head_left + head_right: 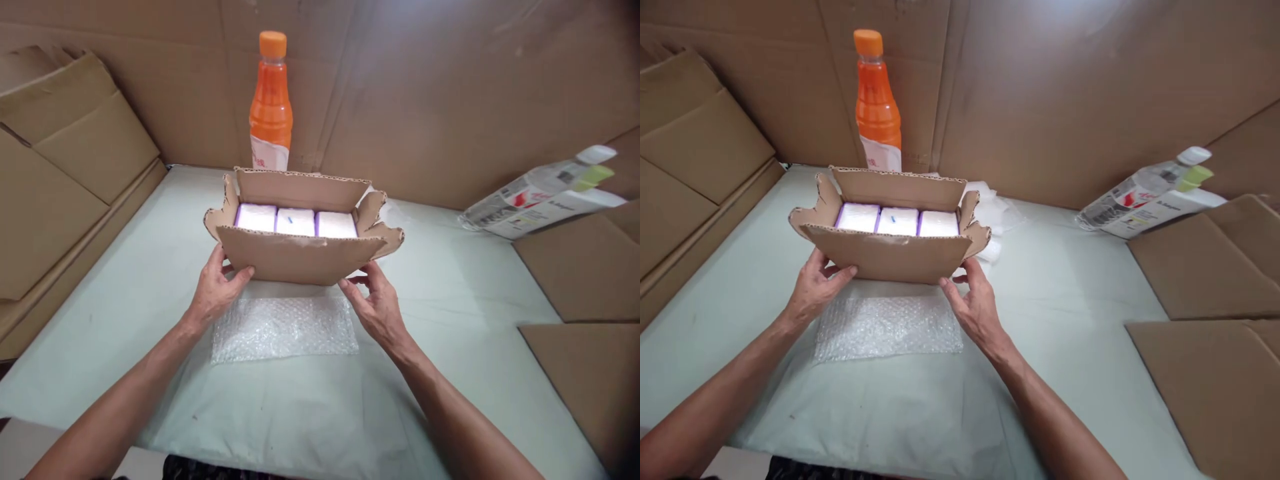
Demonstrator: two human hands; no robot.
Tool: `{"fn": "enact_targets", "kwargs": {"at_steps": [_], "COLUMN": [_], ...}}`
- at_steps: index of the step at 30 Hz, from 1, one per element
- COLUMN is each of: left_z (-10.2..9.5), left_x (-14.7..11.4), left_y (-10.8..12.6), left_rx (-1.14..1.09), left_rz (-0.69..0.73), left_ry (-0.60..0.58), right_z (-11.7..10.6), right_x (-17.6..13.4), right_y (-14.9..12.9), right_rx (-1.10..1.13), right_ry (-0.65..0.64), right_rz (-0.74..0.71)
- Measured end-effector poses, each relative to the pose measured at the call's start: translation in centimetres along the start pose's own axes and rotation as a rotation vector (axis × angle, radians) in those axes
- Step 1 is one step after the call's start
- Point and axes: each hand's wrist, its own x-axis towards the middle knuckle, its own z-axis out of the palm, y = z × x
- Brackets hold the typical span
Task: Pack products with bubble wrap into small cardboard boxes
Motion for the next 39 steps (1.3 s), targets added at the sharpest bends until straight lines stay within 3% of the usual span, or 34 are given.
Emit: {"fn": "enact_targets", "kwargs": {"at_steps": [3,9,13,15,17,22,25,29,31,33,36,39], "left_z": [0.2,0.9,1.0,0.7,0.0,-1.2,-0.1,0.4,-1.3,-3.9,-7.1,-7.0], "left_x": [1.3,8.0,10.2,8.7,5.1,-6.5,-10.0,-10.7,-10.6,-10.5,-10.1,-8.7], "left_y": [-0.1,-1.3,-2.4,-2.8,-2.8,-1.0,0.0,-1.0,-1.8,-2.2,-2.1,-1.9], "left_rx": [-0.014,-0.007,0.035,0.120,0.266,0.490,0.557,0.636,0.642,0.591,0.502,0.608], "left_rz": [0.027,0.121,0.093,0.045,0.100,0.417,0.556,0.544,0.500,0.433,0.372,0.388], "left_ry": [0.001,-0.017,-0.022,0.046,0.065,-0.181,-0.341,-0.596,-0.680,-0.711,-0.593,-0.409], "right_z": [0.9,3.9,4.6,4.2,3.3,1.6,3.5,6.7,5.8,3.2,-1.4,-2.9], "right_x": [1.6,8.7,9.2,7.1,4.0,-2.9,-4.9,-7.2,-8.4,-9.6,-10.2,-8.7], "right_y": [0.9,2.8,3.5,3.7,3.9,3.3,1.7,0.1,0.6,1.9,3.7,3.6], "right_rx": [0.028,0.040,0.040,-0.026,-0.142,-0.342,-0.349,-0.375,-0.439,-0.497,-0.543,-0.569], "right_ry": [0.068,0.154,0.116,0.096,0.075,-0.105,-0.159,-0.419,-0.472,-0.432,-0.262,-0.156], "right_rz": [0.017,-0.023,-0.045,-0.093,-0.166,-0.260,-0.286,-0.405,-0.408,-0.360,-0.243,-0.197]}}
